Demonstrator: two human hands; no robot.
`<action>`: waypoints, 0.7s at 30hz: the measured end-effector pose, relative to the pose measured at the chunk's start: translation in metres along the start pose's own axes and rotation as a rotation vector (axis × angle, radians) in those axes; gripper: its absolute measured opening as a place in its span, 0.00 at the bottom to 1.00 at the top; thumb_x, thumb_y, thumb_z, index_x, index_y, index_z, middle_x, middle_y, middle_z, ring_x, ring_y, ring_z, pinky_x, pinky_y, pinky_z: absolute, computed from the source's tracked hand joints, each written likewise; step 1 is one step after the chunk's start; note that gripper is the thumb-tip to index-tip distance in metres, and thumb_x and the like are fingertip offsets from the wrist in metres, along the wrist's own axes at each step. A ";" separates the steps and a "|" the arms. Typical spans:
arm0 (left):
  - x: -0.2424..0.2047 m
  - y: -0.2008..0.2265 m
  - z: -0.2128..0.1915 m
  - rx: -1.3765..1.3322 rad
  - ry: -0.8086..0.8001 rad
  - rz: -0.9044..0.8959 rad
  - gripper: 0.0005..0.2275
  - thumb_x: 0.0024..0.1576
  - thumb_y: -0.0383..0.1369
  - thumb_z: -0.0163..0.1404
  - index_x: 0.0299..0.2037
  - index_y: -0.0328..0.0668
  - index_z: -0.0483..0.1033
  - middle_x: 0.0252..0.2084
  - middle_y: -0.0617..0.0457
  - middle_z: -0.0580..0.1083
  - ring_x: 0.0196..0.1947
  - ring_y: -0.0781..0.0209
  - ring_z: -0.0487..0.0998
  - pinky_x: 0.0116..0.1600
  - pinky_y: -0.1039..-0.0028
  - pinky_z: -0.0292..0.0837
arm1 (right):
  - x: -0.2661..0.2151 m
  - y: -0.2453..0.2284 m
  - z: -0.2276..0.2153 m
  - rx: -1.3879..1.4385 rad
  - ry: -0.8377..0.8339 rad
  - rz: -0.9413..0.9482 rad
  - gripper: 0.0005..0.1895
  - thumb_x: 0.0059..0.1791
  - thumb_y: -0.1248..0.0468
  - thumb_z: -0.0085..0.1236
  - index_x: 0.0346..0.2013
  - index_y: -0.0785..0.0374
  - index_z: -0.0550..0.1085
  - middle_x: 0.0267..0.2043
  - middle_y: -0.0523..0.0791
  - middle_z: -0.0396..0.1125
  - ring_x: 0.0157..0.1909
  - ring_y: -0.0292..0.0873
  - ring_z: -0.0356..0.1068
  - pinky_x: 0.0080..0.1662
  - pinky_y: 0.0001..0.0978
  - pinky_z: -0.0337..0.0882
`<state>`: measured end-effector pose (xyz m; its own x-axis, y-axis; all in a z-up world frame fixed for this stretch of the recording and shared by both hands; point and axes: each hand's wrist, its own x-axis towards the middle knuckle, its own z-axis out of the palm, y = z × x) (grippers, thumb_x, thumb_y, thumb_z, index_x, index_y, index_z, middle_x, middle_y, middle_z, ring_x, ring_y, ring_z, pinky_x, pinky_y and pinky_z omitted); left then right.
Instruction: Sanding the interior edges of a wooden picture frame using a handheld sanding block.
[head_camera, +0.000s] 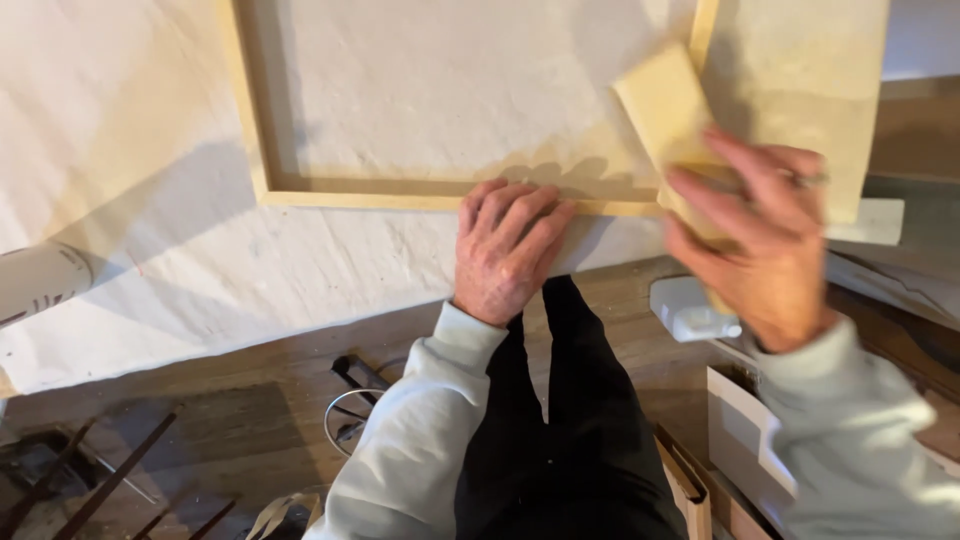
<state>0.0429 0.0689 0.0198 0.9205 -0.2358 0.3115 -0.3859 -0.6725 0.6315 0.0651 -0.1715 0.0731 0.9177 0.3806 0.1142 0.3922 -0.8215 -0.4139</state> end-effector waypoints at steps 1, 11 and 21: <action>0.002 0.002 0.001 -0.027 -0.010 0.008 0.12 0.55 0.26 0.61 0.49 0.43 0.79 0.52 0.54 0.75 0.54 0.55 0.76 0.66 0.57 0.68 | -0.003 0.000 -0.003 0.012 -0.005 0.079 0.19 0.42 0.67 0.72 0.47 0.60 0.81 0.63 0.46 0.67 0.58 0.49 0.65 0.56 0.46 0.70; 0.006 0.000 0.004 -0.034 -0.019 0.029 0.13 0.54 0.26 0.60 0.49 0.42 0.79 0.51 0.53 0.76 0.54 0.54 0.75 0.66 0.56 0.67 | -0.013 0.008 0.004 0.045 0.030 0.063 0.22 0.38 0.68 0.73 0.47 0.57 0.82 0.62 0.46 0.68 0.62 0.46 0.65 0.60 0.47 0.69; 0.005 -0.003 0.007 -0.008 0.001 0.029 0.13 0.55 0.26 0.60 0.50 0.43 0.79 0.52 0.53 0.75 0.54 0.54 0.75 0.66 0.57 0.68 | -0.027 0.024 0.009 -0.050 0.002 -0.183 0.17 0.42 0.66 0.73 0.45 0.51 0.83 0.65 0.44 0.66 0.61 0.45 0.65 0.62 0.46 0.69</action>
